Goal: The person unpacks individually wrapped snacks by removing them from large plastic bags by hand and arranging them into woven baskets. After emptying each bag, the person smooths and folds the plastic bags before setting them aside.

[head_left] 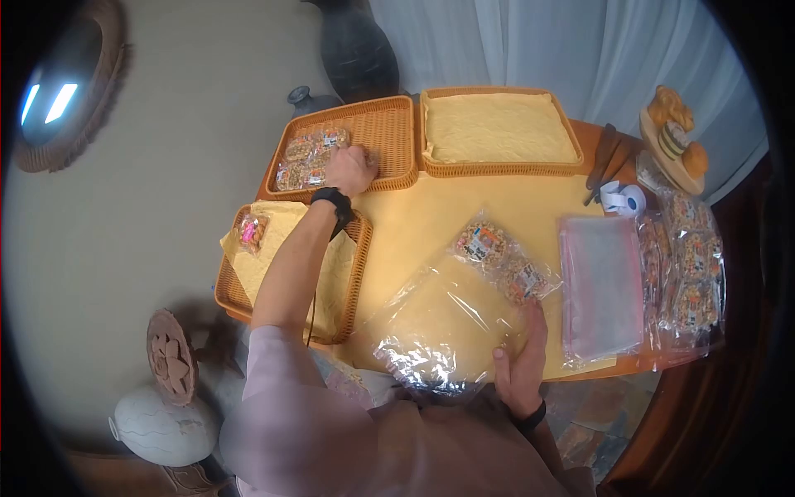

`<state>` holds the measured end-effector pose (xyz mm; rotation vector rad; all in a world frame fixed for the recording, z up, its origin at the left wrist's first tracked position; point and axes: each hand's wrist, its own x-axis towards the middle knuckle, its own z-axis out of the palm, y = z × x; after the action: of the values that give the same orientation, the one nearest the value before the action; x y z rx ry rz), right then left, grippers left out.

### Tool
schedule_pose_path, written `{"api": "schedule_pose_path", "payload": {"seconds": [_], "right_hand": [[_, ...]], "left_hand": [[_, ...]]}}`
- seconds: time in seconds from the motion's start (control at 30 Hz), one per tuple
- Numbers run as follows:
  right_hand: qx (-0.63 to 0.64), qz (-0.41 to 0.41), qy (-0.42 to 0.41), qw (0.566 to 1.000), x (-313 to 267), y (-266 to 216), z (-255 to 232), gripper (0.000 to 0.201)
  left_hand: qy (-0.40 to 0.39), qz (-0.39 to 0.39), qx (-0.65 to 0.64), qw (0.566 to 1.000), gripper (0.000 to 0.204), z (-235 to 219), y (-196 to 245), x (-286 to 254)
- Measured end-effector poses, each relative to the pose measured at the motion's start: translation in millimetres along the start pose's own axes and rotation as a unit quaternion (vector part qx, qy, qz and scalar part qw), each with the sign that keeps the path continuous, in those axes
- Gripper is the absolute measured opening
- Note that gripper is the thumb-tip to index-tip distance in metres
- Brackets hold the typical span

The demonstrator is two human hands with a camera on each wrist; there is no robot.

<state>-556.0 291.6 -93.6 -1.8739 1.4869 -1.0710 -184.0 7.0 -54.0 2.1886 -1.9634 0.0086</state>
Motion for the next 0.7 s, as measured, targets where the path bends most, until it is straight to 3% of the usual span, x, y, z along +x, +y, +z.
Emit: {"api": "schedule_pose_path", "payload": {"seconds": [0.07,0.3,0.43,0.53,0.6,0.63,0.7], "right_hand": [[0.001,-0.002,0.0,1.0,0,0,0,0.086],[-0.006,-0.015,-0.01,1.0,0,1,-2,0.086],[0.004,-0.012,-0.01,1.0,2,-1,-3,0.087],[0.004,-0.016,-0.008,1.0,1,0,-3,0.087],[0.005,-0.019,-0.007,1.0,0,1,-3,0.087],[0.006,-0.023,-0.008,1.0,0,0,-4,0.087],[0.01,-0.022,-0.008,1.0,0,1,-4,0.087]], "left_hand": [[-0.028,-0.033,-0.029,0.999,0.044,2,-10,3],[0.031,-0.007,-0.021,0.999,0.041,8,-16,-7],[0.028,-0.009,-0.032,0.999,0.043,3,-14,-10],[-0.021,-0.022,-0.058,0.998,0.04,-15,-6,-20],[0.046,0.026,-0.119,0.991,0.035,-25,-1,-36],[0.044,0.025,-0.118,0.992,0.035,-27,-1,-46],[0.132,0.101,-0.111,0.98,0.031,-29,-1,-67]]}}
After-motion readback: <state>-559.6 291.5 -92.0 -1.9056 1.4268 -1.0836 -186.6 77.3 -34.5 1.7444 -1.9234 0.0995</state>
